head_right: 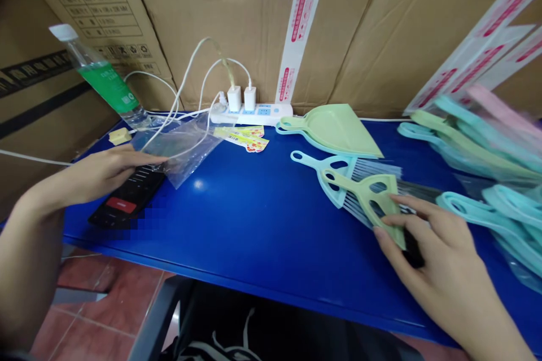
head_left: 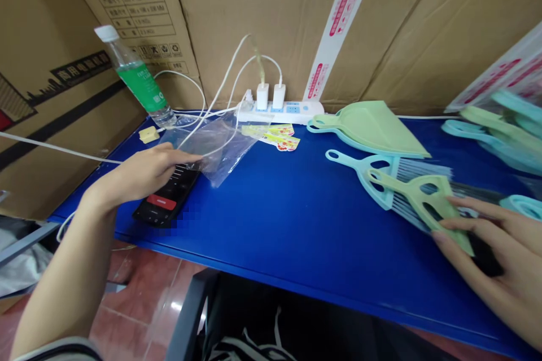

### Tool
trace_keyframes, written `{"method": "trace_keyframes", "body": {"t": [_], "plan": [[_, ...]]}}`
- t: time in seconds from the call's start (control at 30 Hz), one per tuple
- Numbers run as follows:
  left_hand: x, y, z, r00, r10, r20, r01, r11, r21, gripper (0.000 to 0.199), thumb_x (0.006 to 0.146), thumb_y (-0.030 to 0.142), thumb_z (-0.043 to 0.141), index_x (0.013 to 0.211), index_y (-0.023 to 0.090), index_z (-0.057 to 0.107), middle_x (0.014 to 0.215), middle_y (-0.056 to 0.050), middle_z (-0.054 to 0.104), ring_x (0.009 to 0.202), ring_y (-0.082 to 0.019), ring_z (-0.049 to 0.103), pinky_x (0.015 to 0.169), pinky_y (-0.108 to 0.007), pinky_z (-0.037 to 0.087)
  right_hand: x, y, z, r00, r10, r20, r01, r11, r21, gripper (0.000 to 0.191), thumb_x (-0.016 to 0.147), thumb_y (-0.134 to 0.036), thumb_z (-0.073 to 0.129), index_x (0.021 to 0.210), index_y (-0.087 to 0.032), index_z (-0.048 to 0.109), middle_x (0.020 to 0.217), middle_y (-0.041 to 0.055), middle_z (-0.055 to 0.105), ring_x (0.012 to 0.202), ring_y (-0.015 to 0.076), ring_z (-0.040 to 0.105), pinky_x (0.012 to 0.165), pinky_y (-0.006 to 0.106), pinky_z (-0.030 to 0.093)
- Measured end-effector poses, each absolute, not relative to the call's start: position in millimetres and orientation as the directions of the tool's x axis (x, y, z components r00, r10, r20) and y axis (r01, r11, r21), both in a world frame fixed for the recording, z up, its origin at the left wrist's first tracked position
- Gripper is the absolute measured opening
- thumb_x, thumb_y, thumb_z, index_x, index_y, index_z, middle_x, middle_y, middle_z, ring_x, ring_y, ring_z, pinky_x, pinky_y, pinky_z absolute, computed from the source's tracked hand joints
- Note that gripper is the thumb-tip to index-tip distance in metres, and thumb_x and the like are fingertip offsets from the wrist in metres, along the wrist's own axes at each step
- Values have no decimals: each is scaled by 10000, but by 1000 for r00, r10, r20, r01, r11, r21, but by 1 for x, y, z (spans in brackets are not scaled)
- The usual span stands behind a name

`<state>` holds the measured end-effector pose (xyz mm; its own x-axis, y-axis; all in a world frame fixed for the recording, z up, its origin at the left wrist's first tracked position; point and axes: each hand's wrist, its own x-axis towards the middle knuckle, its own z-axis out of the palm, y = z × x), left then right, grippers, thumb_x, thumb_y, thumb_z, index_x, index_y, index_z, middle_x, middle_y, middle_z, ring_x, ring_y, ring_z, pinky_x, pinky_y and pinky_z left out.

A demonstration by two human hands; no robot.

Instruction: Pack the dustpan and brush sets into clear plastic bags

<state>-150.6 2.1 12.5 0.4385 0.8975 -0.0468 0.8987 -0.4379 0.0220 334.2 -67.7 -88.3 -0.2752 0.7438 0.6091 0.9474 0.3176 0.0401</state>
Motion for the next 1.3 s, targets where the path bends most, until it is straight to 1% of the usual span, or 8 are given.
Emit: {"method": "trace_keyframes", "body": {"t": [0.1, 0.2, 0.53, 0.67, 0.8, 1.0, 1.13, 1.3], "plan": [[-151, 1, 13, 393, 917, -65, 919, -393, 14, 602, 897, 109, 260, 1372, 244, 604, 904, -55, 638, 793, -164, 589, 811, -303, 510, 329, -65, -81, -371, 650, 663, 900, 429, 84, 100, 948, -358, 446, 913, -303, 521, 1015, 117, 677, 895, 313, 683, 733, 471, 535], [-148, 11, 13, 410, 905, -115, 911, -412, 7, 604, 886, 107, 264, 1374, 224, 601, 885, -55, 623, 749, -153, 581, 793, -296, 510, 326, -64, -79, -331, 659, 675, 910, 413, 43, 60, 930, -334, 473, 890, -303, 504, 983, 124, 661, 900, 360, 672, 740, 526, 522], [-136, 39, 14, 464, 868, -179, 885, -446, 133, 572, 890, 83, 259, 1364, 181, 563, 1133, -78, 666, 1043, -183, 622, 938, -325, 492, 297, -56, -74, -376, 702, 605, 847, 525, -83, 69, 905, -305, 528, 970, -310, 551, 1071, 128, 641, 1170, 428, 586, 923, 662, 464], [-147, 21, 10, 429, 900, -76, 894, -412, 176, 485, 959, 174, 259, 1367, 149, 521, 1167, -98, 661, 1025, -174, 613, 932, -324, 489, 284, -53, -76, -381, 715, 587, 839, 534, -105, 54, 919, -294, 527, 965, -307, 551, 1125, 127, 653, 1209, 413, 578, 934, 656, 472], [-166, -11, 0, 318, 939, 130, 929, -336, 157, 373, 992, 219, 255, 1163, 175, 585, 1130, -85, 672, 1021, -167, 637, 886, -296, 508, 283, -55, -84, -363, 735, 573, 839, 525, -142, 76, 893, -322, 572, 967, -334, 556, 1119, 103, 669, 1212, 407, 586, 940, 653, 480], [-163, -22, -10, 306, 940, 154, 949, -313, 26, 439, 967, 210, 215, 1192, 156, 588, 1100, -117, 679, 933, -208, 676, 807, -336, 547, 286, -58, -89, -327, 759, 563, 857, 489, -163, 93, 869, -376, 582, 959, -365, 560, 1103, 90, 680, 1196, 418, 594, 907, 653, 490], [-159, -25, -12, 260, 959, 111, 962, -267, 57, 416, 941, 251, 251, 1168, 181, 593, 1091, -99, 699, 873, -223, 683, 763, -355, 559, 287, -60, -89, -326, 770, 548, 854, 489, -179, 112, 858, -368, 594, 966, -367, 563, 1111, 91, 676, 1204, 417, 588, 927, 652, 480], [-162, -38, -15, 187, 959, 211, 963, -221, 152, 354, 953, 232, 298, 1243, 286, 493, 1021, -6, 729, 1011, -218, 643, 939, -368, 511, 287, -60, -93, -317, 782, 537, 862, 474, -181, 124, 852, -374, 588, 973, -380, 560, 1114, 88, 674, 1213, 419, 580, 925, 646, 480]]}}
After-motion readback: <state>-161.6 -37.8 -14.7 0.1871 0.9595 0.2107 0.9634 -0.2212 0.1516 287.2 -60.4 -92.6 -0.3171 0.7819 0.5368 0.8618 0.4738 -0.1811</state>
